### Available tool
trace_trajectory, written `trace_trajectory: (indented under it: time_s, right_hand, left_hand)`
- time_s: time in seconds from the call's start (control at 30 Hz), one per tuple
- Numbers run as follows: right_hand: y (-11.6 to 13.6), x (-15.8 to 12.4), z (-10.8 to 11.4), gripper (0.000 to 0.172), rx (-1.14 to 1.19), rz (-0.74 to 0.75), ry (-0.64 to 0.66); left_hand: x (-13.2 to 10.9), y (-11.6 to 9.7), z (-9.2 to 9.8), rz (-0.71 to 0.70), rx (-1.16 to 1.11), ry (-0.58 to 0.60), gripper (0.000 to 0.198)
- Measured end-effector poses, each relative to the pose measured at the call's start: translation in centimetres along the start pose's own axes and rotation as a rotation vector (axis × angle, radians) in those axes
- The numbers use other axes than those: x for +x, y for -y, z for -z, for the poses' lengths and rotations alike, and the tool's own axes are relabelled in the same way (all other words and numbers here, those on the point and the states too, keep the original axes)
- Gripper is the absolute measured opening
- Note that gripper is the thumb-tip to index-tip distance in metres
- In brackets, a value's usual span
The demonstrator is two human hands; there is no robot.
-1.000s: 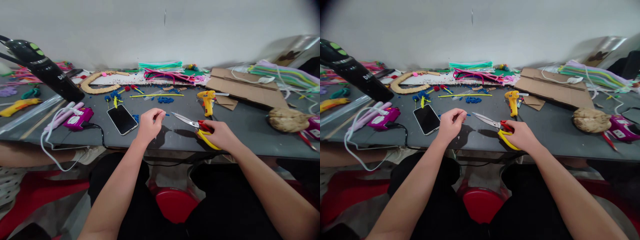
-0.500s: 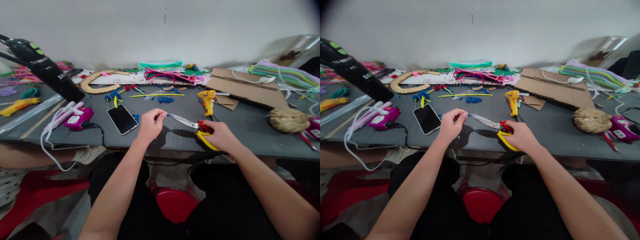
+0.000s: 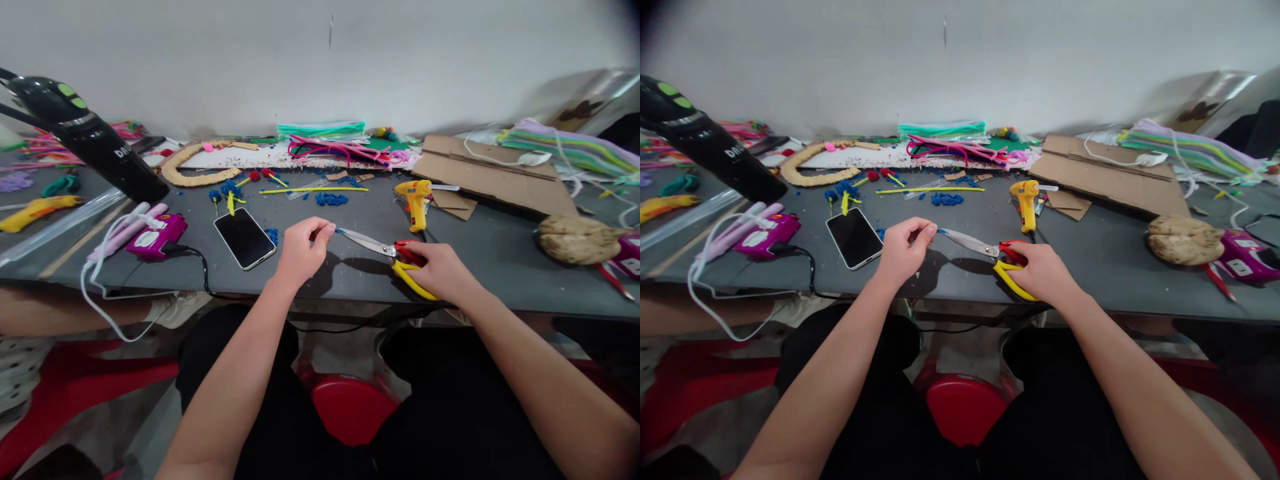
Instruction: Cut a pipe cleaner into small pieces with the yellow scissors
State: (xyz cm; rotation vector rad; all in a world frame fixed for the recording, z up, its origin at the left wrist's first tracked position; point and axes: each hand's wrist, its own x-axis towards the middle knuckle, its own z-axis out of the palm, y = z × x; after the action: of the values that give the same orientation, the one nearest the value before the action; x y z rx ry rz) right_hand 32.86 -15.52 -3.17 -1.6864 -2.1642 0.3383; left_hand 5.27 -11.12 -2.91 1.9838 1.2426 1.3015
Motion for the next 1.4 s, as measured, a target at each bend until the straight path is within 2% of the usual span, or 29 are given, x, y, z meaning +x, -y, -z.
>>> trace_trajectory:
  time_s: [0.37,0.77,0.97,1.4]
  right_hand:
    - [0.07,0.08,0.15,0.024,0.016,0.006,-0.010]
    - [0.21,-0.01,0.42,0.024,0.030,-0.008,0.003]
    - [0.18,-0.03,0.34,0.019,0.041,-0.002,0.007]
    - [0.32,0.01,0.28,0.022,0.018,0.002,-0.004]
  left_hand:
    - [-0.01,-0.09,0.03,0.006,0.015,0.000,0.026]
    - [0.03,0.06,0.14,0.019,0.028,0.006,0.027]
    - [0.01,-0.01,0.11,0.015,0.023,0.007,0.028]
    - [-0.05,-0.12,0.02,0.029,0.004,-0.014,0.028]
